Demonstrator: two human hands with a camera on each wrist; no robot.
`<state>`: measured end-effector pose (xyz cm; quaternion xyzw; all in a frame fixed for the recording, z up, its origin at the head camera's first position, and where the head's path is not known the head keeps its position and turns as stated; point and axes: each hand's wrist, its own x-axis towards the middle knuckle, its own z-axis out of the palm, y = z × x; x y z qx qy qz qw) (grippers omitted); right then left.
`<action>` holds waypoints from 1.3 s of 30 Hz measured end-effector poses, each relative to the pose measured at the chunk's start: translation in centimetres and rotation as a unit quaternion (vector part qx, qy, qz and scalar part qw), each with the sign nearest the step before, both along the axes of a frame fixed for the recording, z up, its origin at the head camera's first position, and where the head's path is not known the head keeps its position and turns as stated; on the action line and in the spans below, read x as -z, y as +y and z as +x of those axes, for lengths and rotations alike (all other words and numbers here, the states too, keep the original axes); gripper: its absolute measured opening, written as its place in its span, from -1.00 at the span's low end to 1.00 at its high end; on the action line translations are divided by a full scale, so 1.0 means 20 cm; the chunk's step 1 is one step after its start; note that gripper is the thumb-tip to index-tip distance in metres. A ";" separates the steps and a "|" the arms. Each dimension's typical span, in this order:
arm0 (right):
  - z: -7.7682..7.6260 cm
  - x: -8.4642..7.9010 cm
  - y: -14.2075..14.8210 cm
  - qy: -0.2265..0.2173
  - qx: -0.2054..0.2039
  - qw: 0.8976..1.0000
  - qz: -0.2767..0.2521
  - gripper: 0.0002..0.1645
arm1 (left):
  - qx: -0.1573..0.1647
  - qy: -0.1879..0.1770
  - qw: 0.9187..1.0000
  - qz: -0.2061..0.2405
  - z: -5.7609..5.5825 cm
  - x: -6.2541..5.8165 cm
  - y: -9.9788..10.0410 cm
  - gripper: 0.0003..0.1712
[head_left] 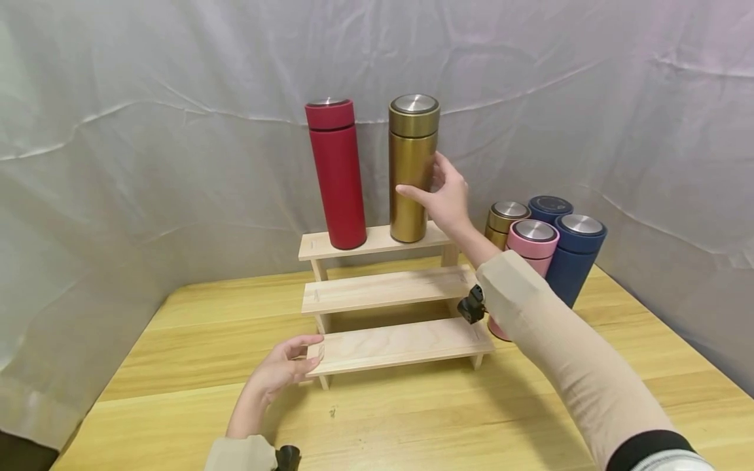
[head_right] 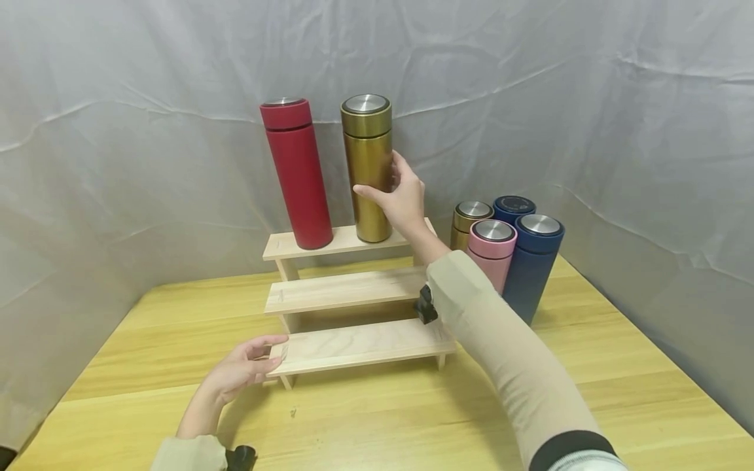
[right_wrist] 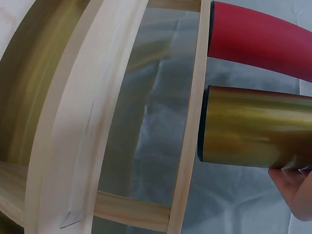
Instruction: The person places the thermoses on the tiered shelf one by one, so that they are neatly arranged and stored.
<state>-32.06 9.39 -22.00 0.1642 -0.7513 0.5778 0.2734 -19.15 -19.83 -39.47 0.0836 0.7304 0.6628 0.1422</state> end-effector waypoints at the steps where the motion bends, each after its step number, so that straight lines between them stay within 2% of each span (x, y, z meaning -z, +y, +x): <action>1: 0.00 0.00 0.00 -0.001 -0.002 1.000 0.001 -0.05 | 0.002 0.000 1.000 0.001 0.00 0.00 0.00 -0.43; 11: -0.02 -0.01 -0.02 -0.007 -0.009 1.000 0.017 -0.06 | 0.003 -0.004 1.000 0.001 -0.01 0.00 0.00 -0.43; 21: -0.06 0.01 -0.03 -0.009 -0.041 0.999 0.000 -0.11 | 0.006 0.000 1.000 0.000 -0.01 0.00 0.00 -0.43; 30: -0.08 0.02 -0.03 0.010 -0.068 0.998 0.002 -0.09 | 0.010 0.005 1.000 -0.003 0.00 0.00 0.00 -0.43; 39: -0.06 0.03 -0.02 -0.022 -0.059 0.997 0.036 -0.05 | -0.003 0.004 1.000 -0.007 -0.01 0.01 0.00 -0.45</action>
